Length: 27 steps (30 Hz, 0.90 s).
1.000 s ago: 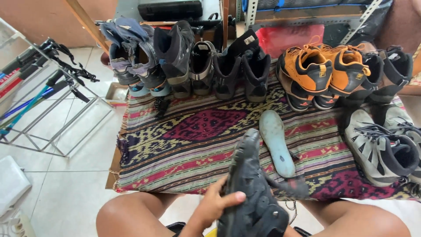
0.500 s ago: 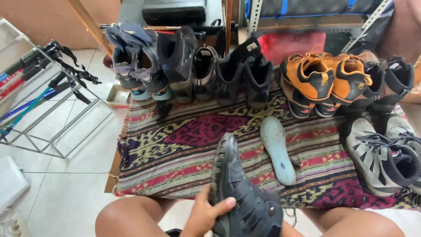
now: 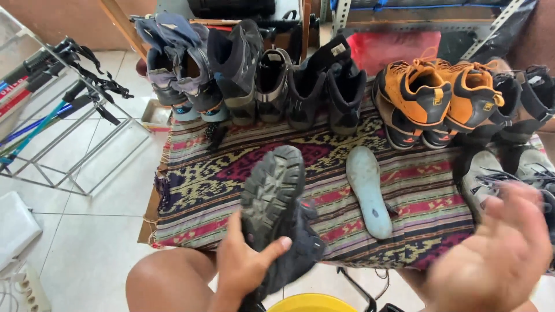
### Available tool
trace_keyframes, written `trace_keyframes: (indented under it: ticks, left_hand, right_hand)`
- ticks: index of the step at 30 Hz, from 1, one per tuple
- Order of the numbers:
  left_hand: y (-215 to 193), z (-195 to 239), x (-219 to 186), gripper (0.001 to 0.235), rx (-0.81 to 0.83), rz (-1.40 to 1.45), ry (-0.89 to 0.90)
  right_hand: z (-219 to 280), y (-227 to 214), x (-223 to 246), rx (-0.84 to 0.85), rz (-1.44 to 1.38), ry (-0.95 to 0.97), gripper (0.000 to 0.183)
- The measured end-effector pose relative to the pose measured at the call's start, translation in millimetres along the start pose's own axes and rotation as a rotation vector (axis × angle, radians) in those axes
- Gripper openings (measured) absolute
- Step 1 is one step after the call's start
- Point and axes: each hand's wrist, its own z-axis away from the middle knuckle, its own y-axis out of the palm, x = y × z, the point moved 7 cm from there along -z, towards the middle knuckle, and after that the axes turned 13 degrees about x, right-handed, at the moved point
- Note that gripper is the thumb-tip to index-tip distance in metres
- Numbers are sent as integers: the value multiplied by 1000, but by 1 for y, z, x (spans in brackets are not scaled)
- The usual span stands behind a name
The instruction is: The person unties the laces of a black shoe and removes the insole. They then insert a new insole into the shoe and press it down to fit. Finally, they tie the laces back together.
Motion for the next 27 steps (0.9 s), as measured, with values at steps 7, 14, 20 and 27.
trace_keyframes:
  ticks: [7,14,20,27]
  left_hand:
    - [29,14,10,78,153,141,-31]
    - [42,23,21,97,-119,33,5]
    - [38,68,-103,75,171,-180,574]
    - [-14,-14,-69,50,-264,846,1059]
  right_hand:
    - [197,107,-58,1253,-343,177,90]
    - [179,85,-112,1059,-187,857,68]
    - [179,72,-116,569,-411,1258,65]
    - [173,71,-112,634,-881,1204,73]
